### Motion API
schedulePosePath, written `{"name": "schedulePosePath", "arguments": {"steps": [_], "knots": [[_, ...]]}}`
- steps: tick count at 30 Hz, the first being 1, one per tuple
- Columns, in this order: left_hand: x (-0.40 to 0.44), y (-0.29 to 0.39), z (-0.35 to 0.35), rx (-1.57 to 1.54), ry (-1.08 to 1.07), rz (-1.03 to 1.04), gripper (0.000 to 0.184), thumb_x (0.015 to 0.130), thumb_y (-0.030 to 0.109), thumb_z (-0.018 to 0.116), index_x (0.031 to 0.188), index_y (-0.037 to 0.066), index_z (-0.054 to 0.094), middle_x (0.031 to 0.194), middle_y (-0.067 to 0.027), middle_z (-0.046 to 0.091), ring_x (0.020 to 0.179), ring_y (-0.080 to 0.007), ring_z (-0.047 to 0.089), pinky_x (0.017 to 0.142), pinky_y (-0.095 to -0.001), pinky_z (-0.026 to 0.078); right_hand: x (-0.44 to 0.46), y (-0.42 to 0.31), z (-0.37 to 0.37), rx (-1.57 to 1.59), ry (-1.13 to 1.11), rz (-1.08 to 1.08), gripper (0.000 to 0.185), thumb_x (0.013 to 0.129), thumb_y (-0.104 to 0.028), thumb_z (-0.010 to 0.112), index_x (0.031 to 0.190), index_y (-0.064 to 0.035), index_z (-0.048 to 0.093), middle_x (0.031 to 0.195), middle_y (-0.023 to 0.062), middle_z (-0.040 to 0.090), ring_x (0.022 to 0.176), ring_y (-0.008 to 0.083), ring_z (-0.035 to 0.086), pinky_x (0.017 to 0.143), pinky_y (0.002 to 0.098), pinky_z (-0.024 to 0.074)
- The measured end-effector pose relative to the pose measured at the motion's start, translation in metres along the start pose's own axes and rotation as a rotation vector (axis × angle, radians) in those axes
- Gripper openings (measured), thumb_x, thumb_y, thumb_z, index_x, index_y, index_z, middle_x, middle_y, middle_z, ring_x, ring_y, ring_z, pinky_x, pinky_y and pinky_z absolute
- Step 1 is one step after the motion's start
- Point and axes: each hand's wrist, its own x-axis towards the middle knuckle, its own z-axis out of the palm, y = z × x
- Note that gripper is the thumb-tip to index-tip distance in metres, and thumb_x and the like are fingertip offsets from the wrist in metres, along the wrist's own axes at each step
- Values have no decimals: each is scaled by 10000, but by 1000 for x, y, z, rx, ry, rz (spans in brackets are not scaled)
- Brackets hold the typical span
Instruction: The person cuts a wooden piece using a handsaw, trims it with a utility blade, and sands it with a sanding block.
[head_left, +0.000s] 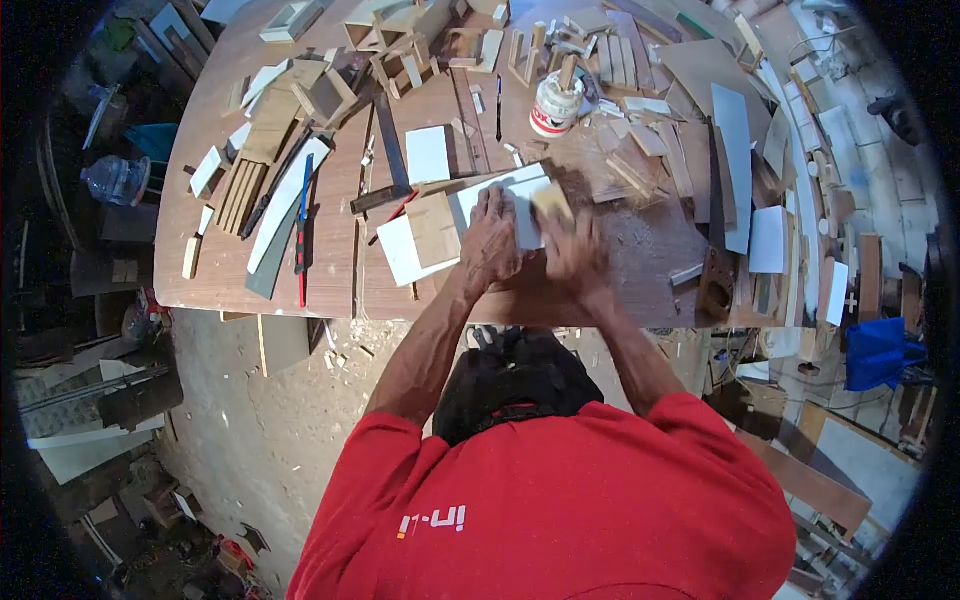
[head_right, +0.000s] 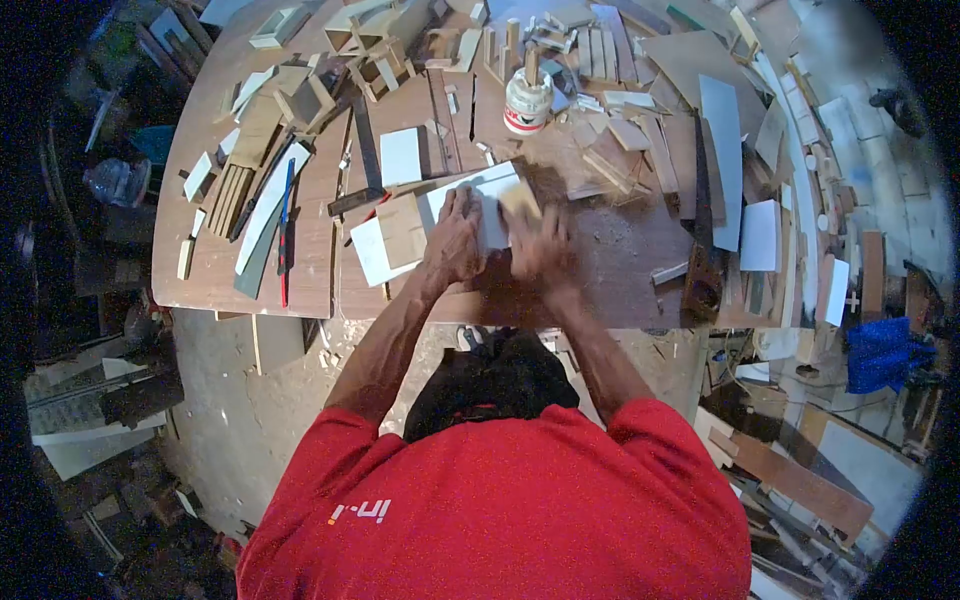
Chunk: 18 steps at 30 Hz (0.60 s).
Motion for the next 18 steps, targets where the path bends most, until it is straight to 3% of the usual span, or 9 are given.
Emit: {"name": "schedulePosePath", "arguments": {"steps": [1,4,6,8,12,14,15,18], "knots": [[-1,0,-4,41,43,86,923,658,333,797,1314,-161,376,1371,-325,358,1274,-462,354,1071,-479,351,26,-2,-12,81,31,-18,442,922,-285,491,1340,-151,541,1040,246,520,943,417,503,825,521,436],[0,3,-7,122,26,70,913,657,330,803,1304,-164,389,1349,-325,371,1256,-461,367,1060,-476,358,38,-5,-21,65,91,-4,426,919,-278,473,1307,-117,542,956,227,500,933,413,511,801,525,430],[7,4,-14,71,22,60,914,649,326,807,1297,-169,395,1364,-334,356,1274,-464,351,1066,-473,355,17,9,6,-28,122,-136,426,917,-263,481,1306,-99,538,988,251,502,946,439,510,811,543,431],[2,6,-16,16,-73,11,893,661,280,758,1360,-113,366,1440,-352,292,1352,-508,268,1136,-466,293,2,7,4,54,37,1,452,896,-284,516,1305,-94,537,993,265,499,961,453,508,830,553,434],[0,0,-11,-10,-26,56,876,659,272,759,1361,-96,386,1440,-347,300,1350,-506,273,1135,-470,297,44,1,-3,106,38,68,487,863,-315,563,1296,-95,542,983,259,491,948,451,509,814,549,443],[4,1,-11,49,-98,11,875,663,299,771,1360,-81,404,1434,-344,314,1348,-506,281,1131,-474,303,2,11,25,-112,168,-130,472,867,-309,575,1292,-108,537,992,242,494,943,410,524,778,532,455],[6,-1,-10,25,-94,7,892,663,319,783,1357,-93,403,1429,-344,325,1351,-503,282,1140,-468,290,-8,-2,0,38,-27,-15,473,875,-297,577,1317,-138,522,1006,243,496,947,407,523,772,543,456],[2,-1,-11,-21,-54,45,922,654,329,798,1356,-107,389,1430,-345,315,1350,-502,284,1151,-467,268,46,-4,-7,64,45,-12,474,894,-303,553,1354,-190,532,985,238,491,937,411,497,844,522,445]]}}
